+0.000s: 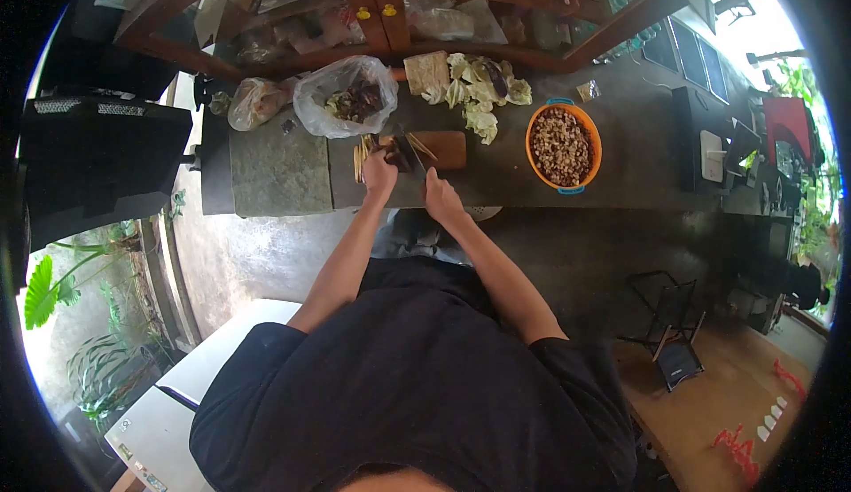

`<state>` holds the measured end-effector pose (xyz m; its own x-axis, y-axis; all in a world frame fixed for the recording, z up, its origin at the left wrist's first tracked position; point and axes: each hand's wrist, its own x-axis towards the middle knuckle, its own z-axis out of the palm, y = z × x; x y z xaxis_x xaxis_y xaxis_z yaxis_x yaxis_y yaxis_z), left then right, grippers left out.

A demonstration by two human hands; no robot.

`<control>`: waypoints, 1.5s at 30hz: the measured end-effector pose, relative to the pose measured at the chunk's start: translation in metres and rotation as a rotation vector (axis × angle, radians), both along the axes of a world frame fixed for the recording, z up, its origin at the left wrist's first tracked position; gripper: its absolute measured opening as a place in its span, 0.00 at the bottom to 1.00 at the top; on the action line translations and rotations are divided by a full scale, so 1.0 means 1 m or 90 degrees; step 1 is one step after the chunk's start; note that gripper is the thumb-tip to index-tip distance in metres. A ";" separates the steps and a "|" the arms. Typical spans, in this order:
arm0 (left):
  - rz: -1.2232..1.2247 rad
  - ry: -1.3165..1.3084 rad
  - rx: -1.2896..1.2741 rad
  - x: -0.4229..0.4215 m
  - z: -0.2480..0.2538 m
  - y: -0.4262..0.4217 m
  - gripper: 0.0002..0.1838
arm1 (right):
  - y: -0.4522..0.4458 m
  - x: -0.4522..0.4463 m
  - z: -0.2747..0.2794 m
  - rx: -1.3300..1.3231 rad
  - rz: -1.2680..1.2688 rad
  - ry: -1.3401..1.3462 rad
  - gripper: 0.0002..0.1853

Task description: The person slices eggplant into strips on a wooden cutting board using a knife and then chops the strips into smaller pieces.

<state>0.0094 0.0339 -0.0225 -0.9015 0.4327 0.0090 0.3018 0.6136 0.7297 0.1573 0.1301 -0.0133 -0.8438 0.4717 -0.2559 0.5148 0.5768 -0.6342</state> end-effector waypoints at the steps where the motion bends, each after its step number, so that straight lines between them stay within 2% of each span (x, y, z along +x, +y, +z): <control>1: 0.004 0.004 -0.009 0.001 -0.002 -0.001 0.16 | 0.002 0.001 -0.001 -0.006 0.011 0.007 0.10; 6: 0.022 -0.018 -0.001 0.000 -0.003 -0.002 0.18 | -0.008 0.030 0.017 0.000 0.009 0.005 0.11; 8: 0.029 0.036 0.037 0.001 -0.014 -0.001 0.18 | -0.011 0.044 0.019 0.007 0.018 -0.029 0.11; 12: 0.017 0.017 0.035 -0.002 -0.012 -0.002 0.17 | -0.001 0.038 0.021 0.023 0.021 -0.019 0.11; 14: 0.018 -0.014 -0.034 -0.002 -0.007 -0.003 0.17 | 0.005 0.031 0.022 0.033 0.017 -0.005 0.11; 17: 0.005 -0.027 -0.044 -0.004 -0.013 -0.008 0.16 | 0.010 0.024 0.031 0.031 0.010 -0.007 0.11; 20: 0.030 0.007 0.023 0.000 -0.008 -0.008 0.15 | 0.008 0.021 0.046 0.022 0.021 -0.009 0.11; 23: 0.069 -0.014 0.084 -0.002 -0.024 -0.005 0.14 | 0.003 0.022 0.048 0.014 0.027 0.010 0.10; 26: 0.065 0.010 0.004 0.002 0.005 -0.002 0.14 | 0.002 0.023 0.040 0.002 0.030 0.015 0.10; 29: 0.075 -0.003 -0.006 0.003 0.018 0.001 0.13 | 0.006 0.024 0.032 -0.002 0.032 0.016 0.10; 32: 0.092 0.006 -0.040 -0.001 -0.006 0.003 0.12 | 0.008 0.024 0.041 -0.005 0.033 0.020 0.10; 36: 0.109 -0.038 -0.031 0.000 0.002 0.002 0.11 | 0.008 0.023 0.039 -0.009 0.042 0.036 0.10; 41: 0.095 -0.053 0.057 0.000 -0.002 0.002 0.13 | 0.006 0.020 0.039 0.017 0.034 0.051 0.10; 45: 0.089 -0.087 0.036 0.000 -0.008 0.000 0.14 | 0.004 0.021 0.036 0.023 0.034 0.057 0.10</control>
<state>0.0092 0.0338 -0.0309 -0.9472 0.3058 -0.0969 0.1126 0.5999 0.7921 0.1788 0.1345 0.0232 -0.8868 0.4328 -0.1624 0.4252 0.6258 -0.6539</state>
